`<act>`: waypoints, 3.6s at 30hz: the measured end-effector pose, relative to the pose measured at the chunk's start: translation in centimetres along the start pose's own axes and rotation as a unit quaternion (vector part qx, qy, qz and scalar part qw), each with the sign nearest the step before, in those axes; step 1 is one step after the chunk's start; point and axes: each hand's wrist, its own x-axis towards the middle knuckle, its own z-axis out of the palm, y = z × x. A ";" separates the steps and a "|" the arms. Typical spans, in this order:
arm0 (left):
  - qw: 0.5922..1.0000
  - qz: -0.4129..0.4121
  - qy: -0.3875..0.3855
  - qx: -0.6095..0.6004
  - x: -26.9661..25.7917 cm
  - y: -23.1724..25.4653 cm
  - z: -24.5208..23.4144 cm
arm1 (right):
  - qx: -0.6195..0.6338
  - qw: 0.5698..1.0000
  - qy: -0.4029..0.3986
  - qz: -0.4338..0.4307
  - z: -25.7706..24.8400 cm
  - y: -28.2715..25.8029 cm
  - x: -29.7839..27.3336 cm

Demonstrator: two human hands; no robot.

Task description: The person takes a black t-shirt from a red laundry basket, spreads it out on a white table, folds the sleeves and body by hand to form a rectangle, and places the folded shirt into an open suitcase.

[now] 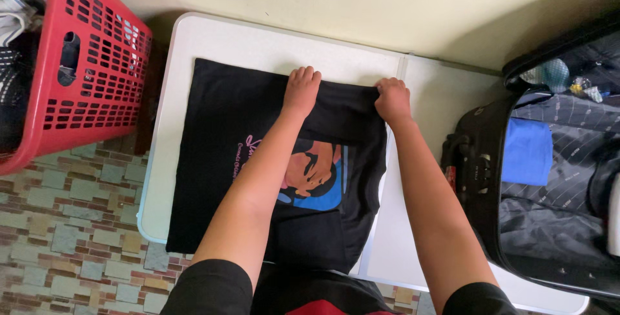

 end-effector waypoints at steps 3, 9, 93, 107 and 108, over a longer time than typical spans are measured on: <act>0.999 -0.024 -0.028 0.011 0.4 -0.1 0.1 | -0.034 0.997 -0.023 0.069 -0.2 0.7 0.2; 0.997 -0.057 0.051 0.007 -0.5 3.3 -2.3 | -0.010 0.999 0.019 0.041 -1.5 -4.6 -2.7; 0.992 -0.038 -0.119 -0.035 -3.0 0.4 -3.1 | -0.074 0.996 0.050 -0.001 1.5 -7.1 -6.5; 0.994 -0.099 -0.036 -0.001 -2.9 -1.3 1.4 | -0.082 0.993 0.036 0.071 1.7 -7.5 -6.8; 0.994 -0.100 -0.036 -0.002 -2.6 -1.3 1.3 | -0.088 0.993 0.044 0.067 1.8 -7.4 -6.8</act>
